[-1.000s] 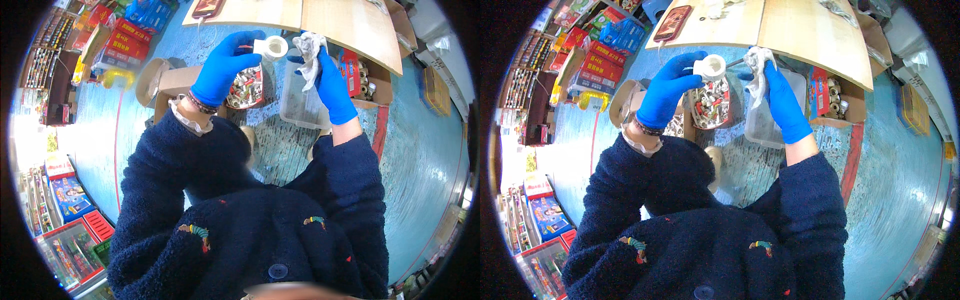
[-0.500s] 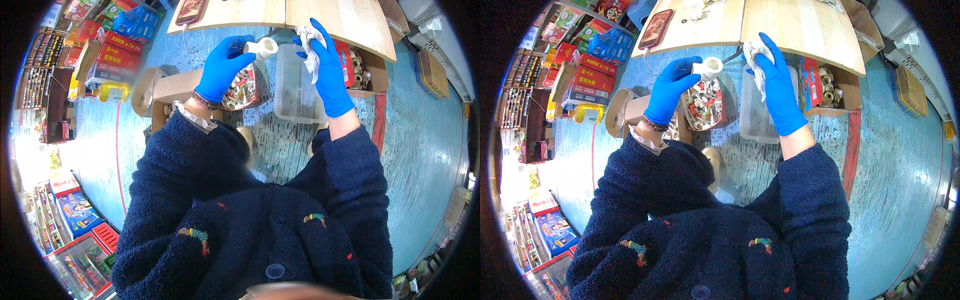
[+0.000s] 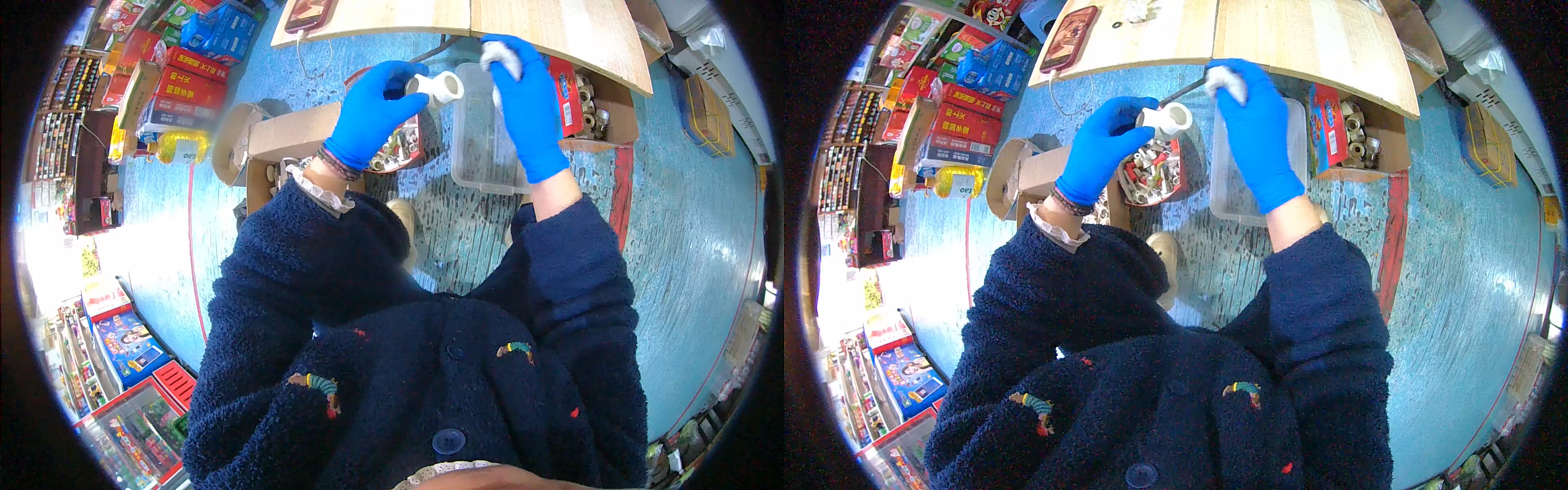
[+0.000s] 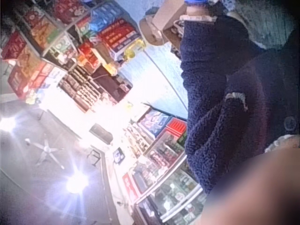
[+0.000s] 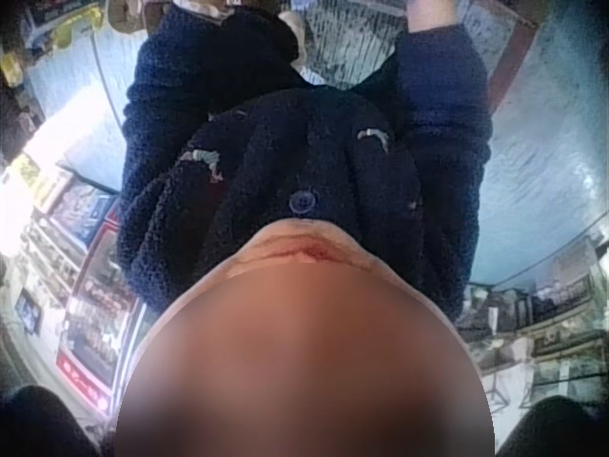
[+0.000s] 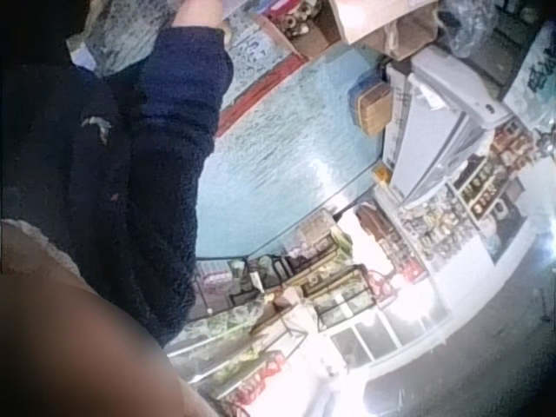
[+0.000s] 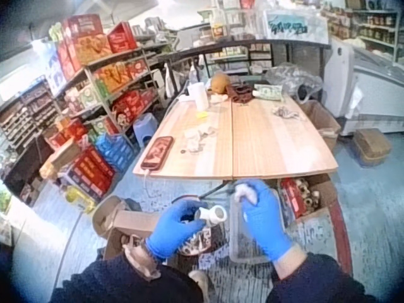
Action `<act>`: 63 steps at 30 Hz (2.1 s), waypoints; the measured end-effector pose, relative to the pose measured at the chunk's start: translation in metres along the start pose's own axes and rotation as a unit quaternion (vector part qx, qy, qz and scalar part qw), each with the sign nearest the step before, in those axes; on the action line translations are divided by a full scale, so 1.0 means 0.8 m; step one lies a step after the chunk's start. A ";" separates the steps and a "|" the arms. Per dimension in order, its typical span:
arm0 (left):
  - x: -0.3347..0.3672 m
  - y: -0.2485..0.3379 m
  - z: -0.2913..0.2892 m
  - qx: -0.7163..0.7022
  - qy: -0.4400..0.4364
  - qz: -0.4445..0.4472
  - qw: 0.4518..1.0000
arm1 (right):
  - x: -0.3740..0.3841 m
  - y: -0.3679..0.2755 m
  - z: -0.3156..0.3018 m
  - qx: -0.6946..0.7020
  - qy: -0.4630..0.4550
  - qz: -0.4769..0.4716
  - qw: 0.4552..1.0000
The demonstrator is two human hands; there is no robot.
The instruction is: The person wipes small white plastic pipe fittings with a white cloth, handling them one at a time from a bin and placing them into a clear plastic container. The person repeats this process for several fittings throughout the clip.
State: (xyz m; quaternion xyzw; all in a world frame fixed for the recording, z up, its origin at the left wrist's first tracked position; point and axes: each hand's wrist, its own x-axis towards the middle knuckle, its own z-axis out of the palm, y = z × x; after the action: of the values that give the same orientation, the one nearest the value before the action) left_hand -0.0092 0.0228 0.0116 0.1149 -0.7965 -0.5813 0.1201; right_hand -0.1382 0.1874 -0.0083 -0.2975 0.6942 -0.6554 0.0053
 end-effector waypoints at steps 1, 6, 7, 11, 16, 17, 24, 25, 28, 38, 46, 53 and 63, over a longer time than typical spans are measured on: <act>0.001 0.001 -0.001 -0.032 0.002 0.006 0.999 | 0.003 0.002 -0.004 0.060 0.027 0.031 0.997; 0.006 -0.001 -0.009 -0.090 0.019 0.003 0.996 | 0.008 0.005 -0.017 0.307 0.008 0.168 0.937; 0.007 -0.004 -0.011 -0.139 0.018 -0.016 0.990 | 0.008 0.004 -0.018 0.331 -0.003 0.168 0.929; 0.013 -0.019 -0.018 -0.445 -0.001 -0.102 0.890 | 0.001 -0.006 -0.020 0.300 -0.021 0.182 0.936; 0.017 -0.031 -0.022 -0.503 -0.063 -0.131 0.852 | -0.004 -0.013 -0.021 0.129 -0.075 0.159 0.976; 0.017 -0.031 -0.021 -0.510 -0.069 -0.135 0.847 | -0.002 -0.012 -0.019 0.107 -0.064 0.131 0.983; 0.003 -0.021 0.020 -0.457 -0.096 -0.178 0.866 | -0.006 -0.005 0.002 -0.080 0.032 -0.128 0.988; 0.006 -0.018 0.024 -0.451 -0.102 -0.197 0.864 | -0.009 -0.006 0.005 -0.111 -0.002 -0.154 0.982; 0.015 -0.011 0.036 -0.496 -0.074 -0.228 0.834 | -0.015 -0.010 0.013 -0.035 -0.066 -0.102 0.992; 0.013 0.003 0.052 -0.476 -0.080 -0.139 0.865 | -0.019 -0.008 0.011 0.083 -0.014 0.031 0.996; 0.018 -0.008 0.041 -0.393 -0.092 -0.069 0.912 | -0.026 -0.015 0.018 -0.054 -0.142 -0.069 0.986; 0.017 -0.010 0.049 -0.459 -0.075 -0.112 0.878 | -0.017 -0.014 0.015 0.079 -0.039 0.025 0.996; 0.004 0.003 0.043 0.167 -0.057 0.083 0.981 | -0.014 -0.033 0.006 -0.021 -0.026 -0.103 0.994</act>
State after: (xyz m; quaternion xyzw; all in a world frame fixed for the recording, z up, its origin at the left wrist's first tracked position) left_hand -0.0232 0.0532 0.0042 0.0337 -0.8946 -0.4340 0.1014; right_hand -0.1158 0.1885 0.0108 -0.3840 0.6730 -0.6301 -0.0503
